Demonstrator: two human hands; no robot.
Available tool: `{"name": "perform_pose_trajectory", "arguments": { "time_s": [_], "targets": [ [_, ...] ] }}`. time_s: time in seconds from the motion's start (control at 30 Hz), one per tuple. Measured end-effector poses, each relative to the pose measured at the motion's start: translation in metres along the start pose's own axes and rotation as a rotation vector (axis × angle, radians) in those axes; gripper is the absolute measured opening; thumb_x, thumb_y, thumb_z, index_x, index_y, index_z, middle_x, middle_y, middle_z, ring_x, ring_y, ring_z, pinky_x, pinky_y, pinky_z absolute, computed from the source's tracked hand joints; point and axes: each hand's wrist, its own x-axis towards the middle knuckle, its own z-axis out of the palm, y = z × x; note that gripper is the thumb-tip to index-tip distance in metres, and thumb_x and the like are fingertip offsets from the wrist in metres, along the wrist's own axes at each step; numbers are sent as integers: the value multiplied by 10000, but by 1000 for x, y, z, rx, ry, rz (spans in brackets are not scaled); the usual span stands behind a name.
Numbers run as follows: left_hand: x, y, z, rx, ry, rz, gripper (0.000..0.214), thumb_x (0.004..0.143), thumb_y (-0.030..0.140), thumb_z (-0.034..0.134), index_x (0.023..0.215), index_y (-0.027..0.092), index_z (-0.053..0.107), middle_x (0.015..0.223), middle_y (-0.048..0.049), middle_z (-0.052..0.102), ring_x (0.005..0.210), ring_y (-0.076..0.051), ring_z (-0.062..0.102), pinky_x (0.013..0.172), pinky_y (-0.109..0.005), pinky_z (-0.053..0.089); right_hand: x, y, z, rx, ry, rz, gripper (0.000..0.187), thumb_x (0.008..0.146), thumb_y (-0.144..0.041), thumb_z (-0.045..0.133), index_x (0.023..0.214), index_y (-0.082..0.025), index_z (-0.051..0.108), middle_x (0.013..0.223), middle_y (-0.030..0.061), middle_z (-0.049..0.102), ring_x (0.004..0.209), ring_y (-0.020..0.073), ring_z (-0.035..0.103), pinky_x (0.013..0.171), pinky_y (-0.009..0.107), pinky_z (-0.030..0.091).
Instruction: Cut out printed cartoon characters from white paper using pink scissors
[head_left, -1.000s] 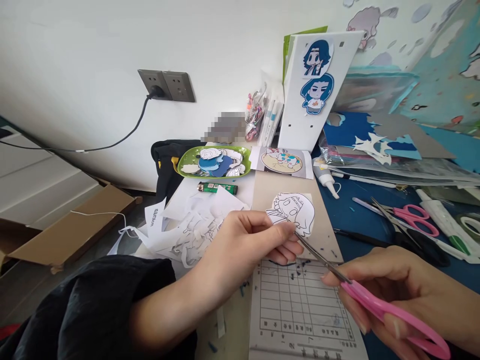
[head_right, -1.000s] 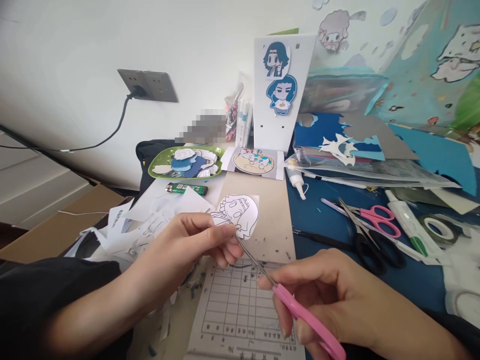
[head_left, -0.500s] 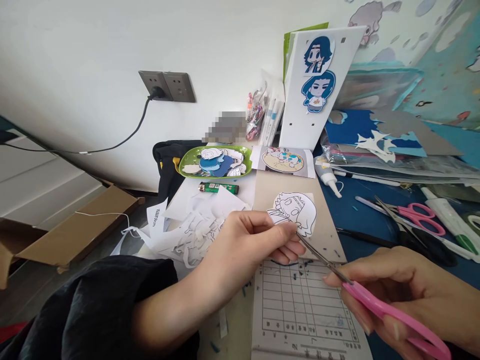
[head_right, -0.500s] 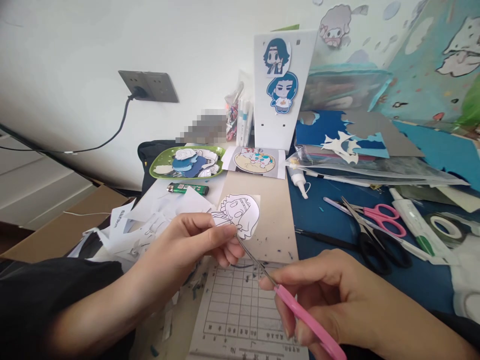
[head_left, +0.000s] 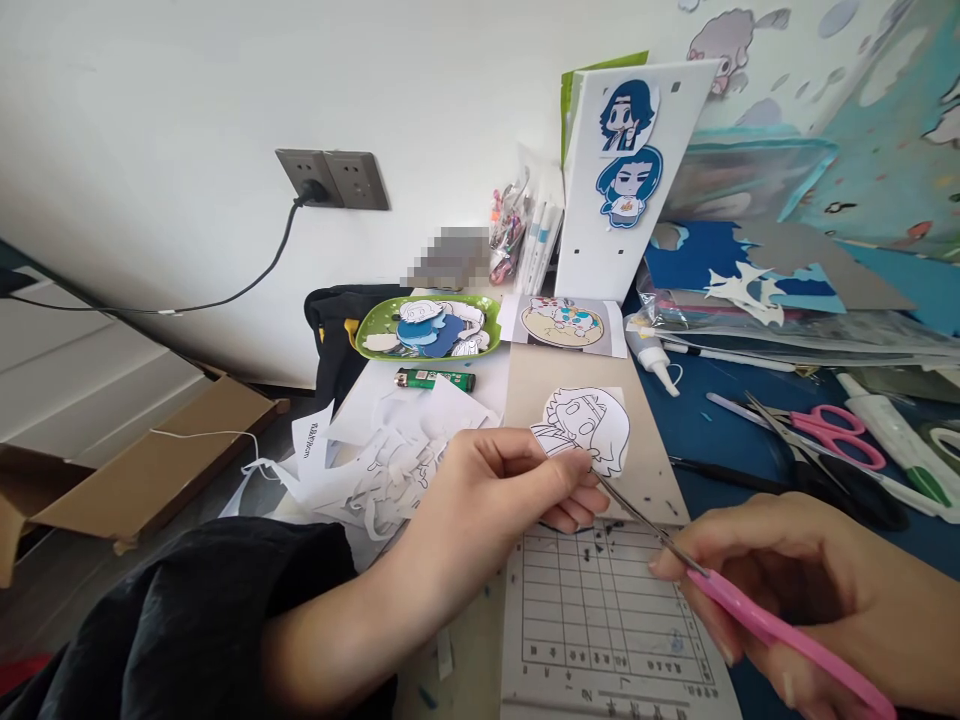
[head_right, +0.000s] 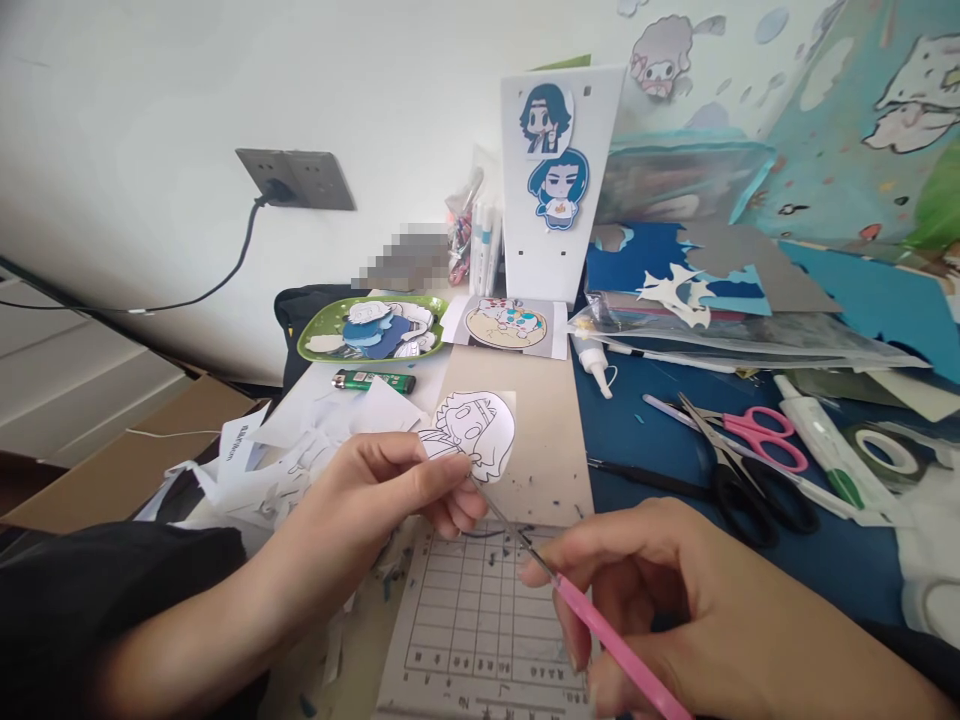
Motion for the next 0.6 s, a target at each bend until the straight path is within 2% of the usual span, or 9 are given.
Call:
{"name": "perform_pose_trajectory", "arguments": {
  "time_s": [0.1,0.17,0.27,0.4,0.6],
  "targets": [
    [-1,1,0,-4,11,-16,220,807,236,719,610,151,765,604,-4,747,523,-62,611,553,-124,504,-1,-7,5,-47,64,59,396,605,7,715,947,-191,681,645,-65,609,386,15,476,373,89,425],
    [-1,1,1,-2,9,-19,223,810,238,720,611,148,766,604,-2,748,527,-59,618,557,-119,508,-1,-9,7,-74,19,38,345,582,8,724,862,-179,648,589,-88,556,391,4,415,376,79,349],
    [-2,1,1,-1,8,-22,218,798,238,729,601,151,764,599,0,749,523,-63,622,553,-125,514,-1,-8,8,-51,-67,-52,289,608,-174,819,777,-168,584,538,-105,446,430,15,339,395,112,251],
    [-3,1,3,-6,13,-30,207,780,231,741,587,158,761,592,3,748,519,-66,617,556,-133,515,-1,-5,9,-160,-61,-70,285,730,-402,731,731,-175,557,554,-77,415,403,35,321,354,137,255],
    [-3,2,3,7,-6,-34,218,791,226,725,586,163,765,588,7,745,526,-65,617,558,-129,512,-2,-9,11,-387,-10,-121,267,791,-454,620,762,-192,661,500,-37,428,421,101,382,370,202,288]
  ]
}}
